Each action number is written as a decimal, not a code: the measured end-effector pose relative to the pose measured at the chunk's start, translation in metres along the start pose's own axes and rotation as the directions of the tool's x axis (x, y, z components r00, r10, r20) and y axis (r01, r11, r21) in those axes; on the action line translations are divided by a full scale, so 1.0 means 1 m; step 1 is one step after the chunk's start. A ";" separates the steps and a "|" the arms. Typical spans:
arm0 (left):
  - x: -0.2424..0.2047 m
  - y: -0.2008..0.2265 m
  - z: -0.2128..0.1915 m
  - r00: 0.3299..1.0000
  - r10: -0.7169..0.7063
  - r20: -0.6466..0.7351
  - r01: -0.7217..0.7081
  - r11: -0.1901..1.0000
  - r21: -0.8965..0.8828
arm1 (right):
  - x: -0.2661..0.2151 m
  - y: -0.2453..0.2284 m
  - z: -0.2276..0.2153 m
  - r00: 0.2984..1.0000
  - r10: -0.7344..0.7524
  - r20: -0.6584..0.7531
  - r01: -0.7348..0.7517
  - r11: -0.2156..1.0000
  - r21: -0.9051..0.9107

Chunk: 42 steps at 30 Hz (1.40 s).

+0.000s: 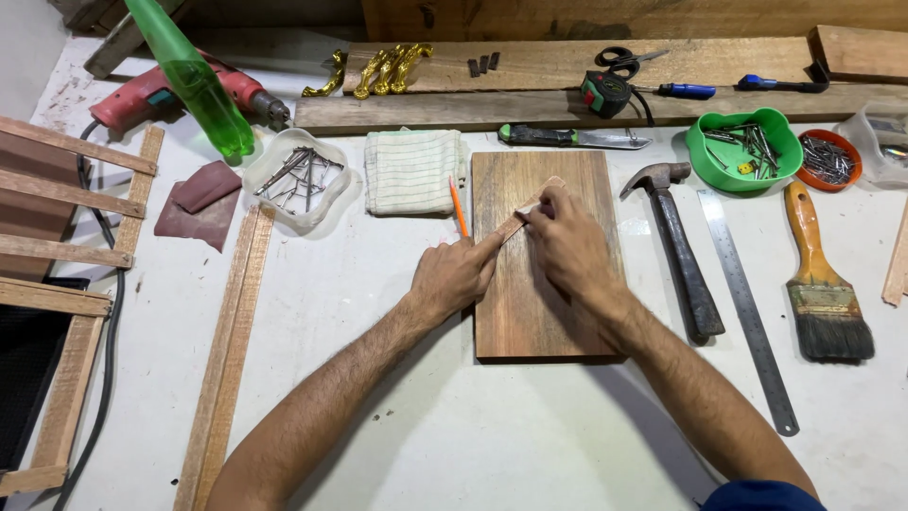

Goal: Measure and mark a wooden piece using a pencil and a ruler.

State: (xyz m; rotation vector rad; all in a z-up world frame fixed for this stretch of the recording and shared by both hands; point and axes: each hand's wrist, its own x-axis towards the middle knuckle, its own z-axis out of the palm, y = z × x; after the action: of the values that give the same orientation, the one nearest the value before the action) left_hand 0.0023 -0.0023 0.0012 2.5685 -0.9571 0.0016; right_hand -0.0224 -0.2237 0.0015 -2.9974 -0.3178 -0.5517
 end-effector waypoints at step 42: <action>0.045 0.022 -0.068 0.904 0.290 0.315 -0.302 0.953 -0.010 | -0.017 0.062 -0.094 0.995 0.015 0.094 -0.048 0.932 0.359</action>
State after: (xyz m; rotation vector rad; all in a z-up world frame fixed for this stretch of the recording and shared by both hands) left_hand 0.0321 -0.0212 0.0784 2.4743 -1.4732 -0.3149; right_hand -0.0567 -0.2984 0.0812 -2.6675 -0.3353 -0.3130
